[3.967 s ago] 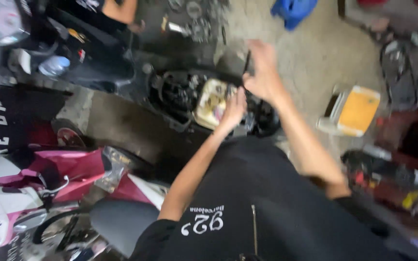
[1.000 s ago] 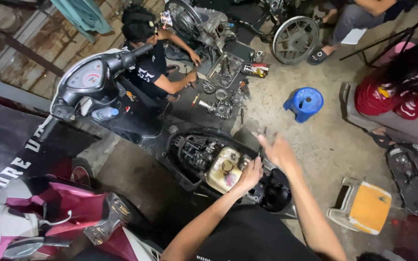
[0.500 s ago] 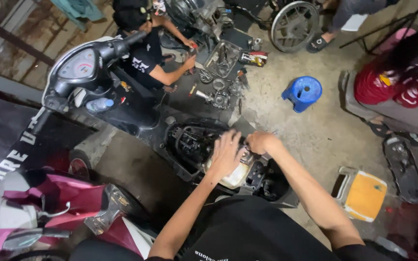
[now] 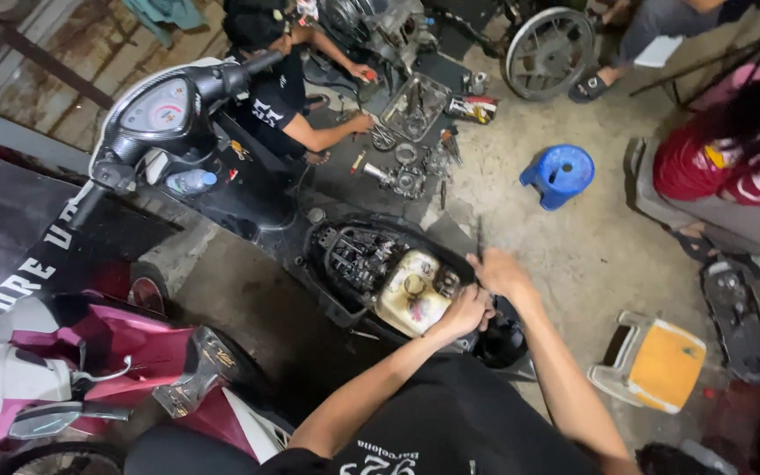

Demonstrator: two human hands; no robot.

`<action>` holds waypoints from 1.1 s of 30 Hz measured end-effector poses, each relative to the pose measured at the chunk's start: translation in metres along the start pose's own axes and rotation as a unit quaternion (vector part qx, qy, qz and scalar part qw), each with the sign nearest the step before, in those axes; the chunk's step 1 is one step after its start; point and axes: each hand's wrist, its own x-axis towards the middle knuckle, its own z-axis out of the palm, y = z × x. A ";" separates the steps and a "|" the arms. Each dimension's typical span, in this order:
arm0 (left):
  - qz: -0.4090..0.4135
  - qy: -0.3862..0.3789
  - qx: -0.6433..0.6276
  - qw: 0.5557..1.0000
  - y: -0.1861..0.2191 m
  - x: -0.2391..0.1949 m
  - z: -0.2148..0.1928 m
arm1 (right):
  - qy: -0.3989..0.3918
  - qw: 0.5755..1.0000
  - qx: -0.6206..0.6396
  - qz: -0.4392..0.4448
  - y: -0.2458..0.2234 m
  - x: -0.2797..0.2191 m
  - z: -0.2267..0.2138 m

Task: The person uses a wrench to tighten bolts on the exposed engine area of a scooter. They repeatedly adjust the tool and reposition their hands to work on different fasteners within the central compartment.

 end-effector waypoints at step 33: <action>-0.091 -0.017 0.053 0.994 0.103 -0.053 -0.053 | -0.052 0.977 -0.177 -0.110 0.005 0.023 0.016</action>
